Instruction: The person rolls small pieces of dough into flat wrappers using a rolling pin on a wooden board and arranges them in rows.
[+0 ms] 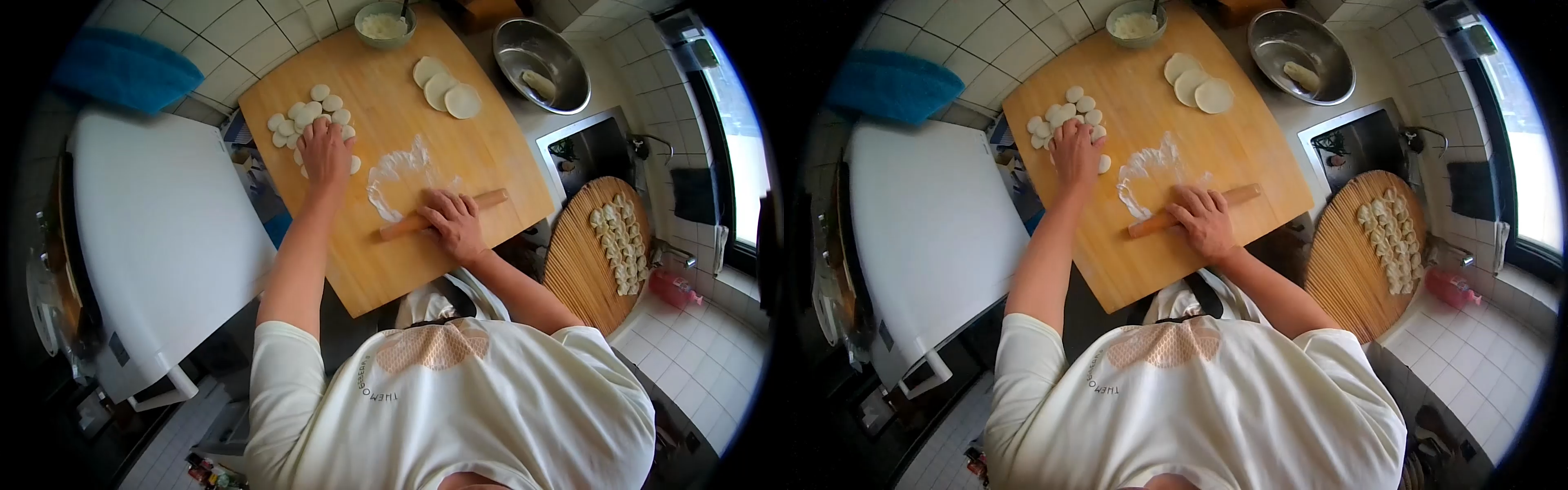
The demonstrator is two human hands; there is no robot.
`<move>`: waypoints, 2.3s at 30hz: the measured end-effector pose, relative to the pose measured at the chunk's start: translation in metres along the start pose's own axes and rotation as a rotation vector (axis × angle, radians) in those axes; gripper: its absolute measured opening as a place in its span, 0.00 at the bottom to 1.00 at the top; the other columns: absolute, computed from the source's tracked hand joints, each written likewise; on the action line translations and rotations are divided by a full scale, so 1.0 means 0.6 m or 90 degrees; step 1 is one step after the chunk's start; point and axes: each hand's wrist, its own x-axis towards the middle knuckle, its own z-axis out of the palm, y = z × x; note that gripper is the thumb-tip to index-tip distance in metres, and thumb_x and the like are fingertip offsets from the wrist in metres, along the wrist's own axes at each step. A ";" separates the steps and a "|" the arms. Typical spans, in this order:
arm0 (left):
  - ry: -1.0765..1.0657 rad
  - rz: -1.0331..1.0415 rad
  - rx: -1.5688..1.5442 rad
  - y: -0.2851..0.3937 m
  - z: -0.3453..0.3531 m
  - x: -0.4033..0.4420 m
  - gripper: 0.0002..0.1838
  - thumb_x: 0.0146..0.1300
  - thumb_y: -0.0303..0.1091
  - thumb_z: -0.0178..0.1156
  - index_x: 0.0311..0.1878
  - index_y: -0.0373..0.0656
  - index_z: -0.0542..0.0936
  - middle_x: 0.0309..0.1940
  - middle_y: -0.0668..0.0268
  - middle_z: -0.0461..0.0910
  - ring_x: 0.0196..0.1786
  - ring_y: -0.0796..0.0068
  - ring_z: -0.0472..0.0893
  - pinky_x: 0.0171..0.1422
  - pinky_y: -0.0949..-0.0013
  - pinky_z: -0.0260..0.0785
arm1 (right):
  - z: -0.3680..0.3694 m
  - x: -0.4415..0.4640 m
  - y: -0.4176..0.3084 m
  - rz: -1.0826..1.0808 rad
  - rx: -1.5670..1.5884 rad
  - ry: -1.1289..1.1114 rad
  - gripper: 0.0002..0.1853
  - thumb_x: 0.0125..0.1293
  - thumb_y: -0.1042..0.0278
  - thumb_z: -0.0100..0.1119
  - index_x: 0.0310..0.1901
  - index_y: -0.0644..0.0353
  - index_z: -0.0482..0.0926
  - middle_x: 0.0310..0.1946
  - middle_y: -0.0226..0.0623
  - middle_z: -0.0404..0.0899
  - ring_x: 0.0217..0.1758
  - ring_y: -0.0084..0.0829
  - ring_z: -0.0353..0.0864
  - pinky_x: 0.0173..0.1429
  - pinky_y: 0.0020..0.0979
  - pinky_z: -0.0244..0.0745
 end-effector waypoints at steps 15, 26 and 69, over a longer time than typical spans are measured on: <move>-0.441 -0.462 -1.685 0.053 0.028 -0.071 0.27 0.72 0.51 0.41 0.50 0.34 0.77 0.40 0.56 0.79 0.39 0.64 0.77 0.44 0.65 0.73 | -0.047 0.019 0.022 0.036 0.028 -0.019 0.30 0.53 0.52 0.64 0.58 0.51 0.72 0.62 0.37 0.67 0.65 0.41 0.65 0.69 0.48 0.53; -0.294 -0.318 -1.701 0.177 -0.077 -0.117 0.30 0.72 0.54 0.38 0.71 0.49 0.54 0.72 0.66 0.54 0.71 0.67 0.59 0.71 0.62 0.58 | -0.022 0.181 -0.086 0.023 0.239 0.099 0.33 0.63 0.48 0.53 0.66 0.54 0.63 0.66 0.49 0.60 0.70 0.50 0.57 0.72 0.55 0.46; -0.339 -0.117 -0.484 0.178 0.019 -0.114 0.13 0.51 0.39 0.67 0.34 0.40 0.85 0.29 0.56 0.84 0.34 0.61 0.84 0.41 0.63 0.75 | -0.033 -0.024 0.072 0.139 -0.145 0.030 0.25 0.64 0.53 0.51 0.62 0.49 0.68 0.65 0.41 0.63 0.70 0.38 0.58 0.67 0.45 0.56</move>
